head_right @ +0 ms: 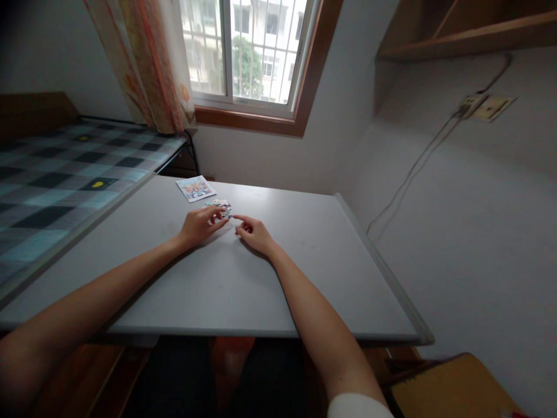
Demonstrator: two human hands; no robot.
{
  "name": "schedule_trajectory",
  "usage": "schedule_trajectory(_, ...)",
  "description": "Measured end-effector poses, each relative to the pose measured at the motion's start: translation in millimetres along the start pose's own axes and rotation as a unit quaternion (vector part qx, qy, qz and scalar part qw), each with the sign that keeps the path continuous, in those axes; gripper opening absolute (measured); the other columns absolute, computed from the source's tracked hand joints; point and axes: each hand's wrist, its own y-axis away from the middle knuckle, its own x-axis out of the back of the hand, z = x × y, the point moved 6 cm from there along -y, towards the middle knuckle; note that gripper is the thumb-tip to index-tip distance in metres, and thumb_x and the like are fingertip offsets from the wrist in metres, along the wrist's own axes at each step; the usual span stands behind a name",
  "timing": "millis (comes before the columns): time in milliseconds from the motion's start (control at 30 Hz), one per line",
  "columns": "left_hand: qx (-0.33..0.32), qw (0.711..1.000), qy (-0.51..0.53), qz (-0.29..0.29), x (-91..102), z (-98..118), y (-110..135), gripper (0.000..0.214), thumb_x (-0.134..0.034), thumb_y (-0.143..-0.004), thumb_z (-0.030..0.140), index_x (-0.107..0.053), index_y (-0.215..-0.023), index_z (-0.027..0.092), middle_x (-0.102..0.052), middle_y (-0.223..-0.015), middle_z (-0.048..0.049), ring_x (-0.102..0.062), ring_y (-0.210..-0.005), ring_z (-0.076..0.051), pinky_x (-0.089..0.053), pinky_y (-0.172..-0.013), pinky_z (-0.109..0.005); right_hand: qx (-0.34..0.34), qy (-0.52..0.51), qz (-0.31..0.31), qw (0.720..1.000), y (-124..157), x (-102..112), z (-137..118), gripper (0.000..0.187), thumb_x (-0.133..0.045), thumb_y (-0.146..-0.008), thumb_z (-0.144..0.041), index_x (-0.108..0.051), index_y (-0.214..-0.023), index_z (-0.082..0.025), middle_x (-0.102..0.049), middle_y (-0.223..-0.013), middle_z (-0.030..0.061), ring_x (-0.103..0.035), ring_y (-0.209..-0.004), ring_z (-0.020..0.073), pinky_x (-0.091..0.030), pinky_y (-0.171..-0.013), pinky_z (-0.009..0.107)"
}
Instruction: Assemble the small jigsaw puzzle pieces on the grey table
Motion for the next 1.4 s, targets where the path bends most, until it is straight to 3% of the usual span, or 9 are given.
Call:
schedule_trajectory(233,-0.056,0.994,0.011,-0.095,-17.5,-0.3,0.8,0.023,-0.060,-0.087,0.039,-0.071,-0.097,0.022,-0.067,-0.096,-0.0069,-0.061,-0.093,-0.022,-0.047,-0.086,-0.038,0.011,0.057,0.070,0.996,-1.8,8.1,2.6,0.023,-0.057,-0.083,-0.024,-0.075,-0.096,-0.017,-0.066,-0.087,0.0047,-0.056,-0.067,0.0102,-0.047,-0.065,0.025)
schedule_trajectory(400,-0.049,0.992,0.014,-0.114,-22.6,-2.8,2.2,0.028,-0.058,-0.088,0.039,-0.071,-0.108,0.023,-0.066,-0.104,-0.0075,-0.058,-0.102,-0.024,-0.044,-0.094,-0.042,0.031,0.106,0.081,0.991,-1.1,9.7,-2.1,0.023,-0.055,-0.083,-0.019,-0.075,-0.094,-0.017,-0.064,-0.092,0.0064,-0.057,-0.074,0.0121,-0.046,-0.064,0.024)
schedule_trajectory(533,-0.039,0.994,0.002,-0.104,-20.3,-2.4,1.7,0.032,-0.057,-0.087,0.033,-0.069,-0.115,0.024,-0.066,-0.108,-0.0078,-0.056,-0.105,-0.026,-0.043,-0.095,-0.043,0.062,0.165,0.055,0.983,0.1,5.5,-8.4,0.024,-0.055,-0.084,-0.014,-0.075,-0.096,-0.019,-0.068,-0.099,0.0080,-0.060,-0.092,0.0170,-0.048,-0.084,0.032)
schedule_trajectory(667,0.023,0.997,-0.040,-0.066,-14.3,-8.9,-0.1,0.032,-0.058,-0.084,0.026,-0.069,-0.114,0.022,-0.066,-0.108,-0.0087,-0.055,-0.105,-0.028,-0.042,-0.091,-0.043,0.103,0.228,0.004,0.968,2.8,-3.5,-12.8,0.025,-0.058,-0.085,-0.015,-0.075,-0.102,-0.020,-0.071,-0.109,0.0072,-0.058,-0.103,0.0203,-0.042,-0.100,0.039)
schedule_trajectory(833,0.088,0.994,-0.061,-0.030,-7.8,-14.4,-1.2,0.025,-0.056,-0.086,0.027,-0.071,-0.106,0.023,-0.066,-0.106,-0.0083,-0.054,-0.105,-0.028,-0.040,-0.087,-0.043,0.093,0.314,-0.036,0.944,6.6,-10.3,-11.8,0.027,-0.060,-0.087,-0.025,-0.072,-0.111,-0.024,-0.067,-0.122,0.0047,-0.051,-0.113,0.0250,-0.038,-0.102,0.044)
schedule_trajectory(1067,0.124,0.990,-0.073,-0.012,-5.8,-20.4,0.1,0.024,-0.056,-0.086,0.029,-0.071,-0.104,0.023,-0.066,-0.108,-0.0097,-0.052,-0.106,-0.031,-0.037,-0.088,-0.046,-0.010,0.396,0.029,0.918,-4.9,5.6,3.9,0.035,-0.055,-0.091,-0.035,-0.067,-0.121,-0.023,-0.060,-0.134,0.0082,-0.043,-0.121,0.0321,-0.037,-0.100,0.050)
schedule_trajectory(1400,0.175,0.979,-0.100,0.015,-5.2,-36.3,2.8,0.028,-0.061,-0.081,0.033,-0.071,-0.105,0.022,-0.065,-0.108,-0.0119,-0.052,-0.101,-0.033,-0.040,-0.081,-0.044,-0.047,0.431,0.023,0.901,-36.3,9.7,12.6,0.046,-0.048,-0.092,-0.037,-0.058,-0.133,-0.019,-0.052,-0.144,0.0093,-0.041,-0.125,0.0358,-0.034,-0.103,0.054)
